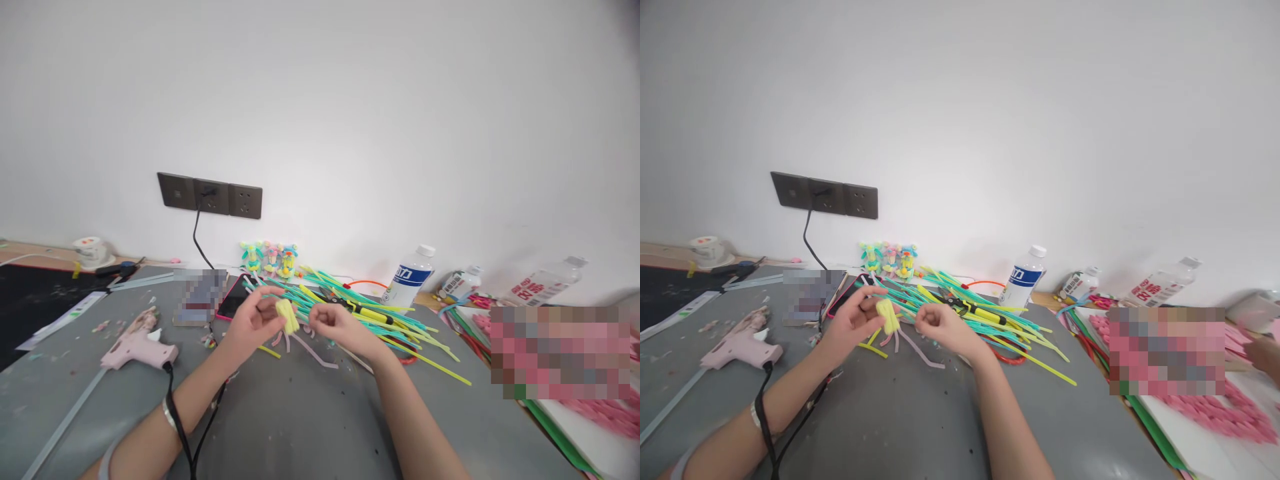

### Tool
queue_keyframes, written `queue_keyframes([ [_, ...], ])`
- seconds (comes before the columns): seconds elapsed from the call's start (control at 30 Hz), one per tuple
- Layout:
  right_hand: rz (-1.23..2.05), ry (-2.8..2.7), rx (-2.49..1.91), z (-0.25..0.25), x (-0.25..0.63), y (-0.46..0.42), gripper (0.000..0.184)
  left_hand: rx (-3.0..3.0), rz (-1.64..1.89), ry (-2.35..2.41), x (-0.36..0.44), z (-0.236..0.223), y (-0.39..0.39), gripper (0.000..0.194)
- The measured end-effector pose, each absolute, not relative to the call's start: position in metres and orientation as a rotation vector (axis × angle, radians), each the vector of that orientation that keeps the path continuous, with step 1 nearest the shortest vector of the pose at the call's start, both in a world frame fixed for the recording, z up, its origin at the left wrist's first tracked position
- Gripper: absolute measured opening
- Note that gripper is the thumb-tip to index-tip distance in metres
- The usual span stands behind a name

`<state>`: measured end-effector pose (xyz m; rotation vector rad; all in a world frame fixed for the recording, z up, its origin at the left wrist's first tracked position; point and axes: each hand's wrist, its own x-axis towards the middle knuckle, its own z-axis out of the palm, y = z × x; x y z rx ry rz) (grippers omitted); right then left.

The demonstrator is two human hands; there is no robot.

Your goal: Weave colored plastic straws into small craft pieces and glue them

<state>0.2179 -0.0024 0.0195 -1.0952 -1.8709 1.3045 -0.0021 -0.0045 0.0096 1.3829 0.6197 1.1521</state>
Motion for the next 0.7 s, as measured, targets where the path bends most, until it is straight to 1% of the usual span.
queue_keyframes([
  [0.13, 1.338, -1.442, -0.947, 0.024, 0.237, 0.004, 0.027, 1.539, 0.638, 0.486, -0.002, 0.004, -0.010, 0.035],
  [0.23, 1.345, -1.227, -0.863, 0.021, 0.237, 0.008, 0.031, 1.671, 0.453, 0.510, -0.001, 0.002, -0.012, 0.032],
  [0.37, 1.375, -1.181, -0.849, 0.018, 0.222, 0.006, 0.027, 1.862, 0.454, 0.590, 0.000, 0.003, -0.011, 0.022],
  [0.43, 1.412, -1.175, -0.802, 0.017, 0.213, 0.004, 0.025, 1.910, 0.445, 0.641, 0.000, 0.003, -0.010, 0.020],
  [0.57, 1.462, -1.204, -0.714, 0.019, 0.202, 0.000, 0.023, 1.915, 0.408, 0.721, 0.001, 0.000, -0.009, 0.023],
  [0.7, 1.444, -1.199, -0.734, 0.019, 0.200, 0.000, 0.023, 1.873, 0.477, 0.778, 0.000, 0.000, -0.007, 0.030],
])
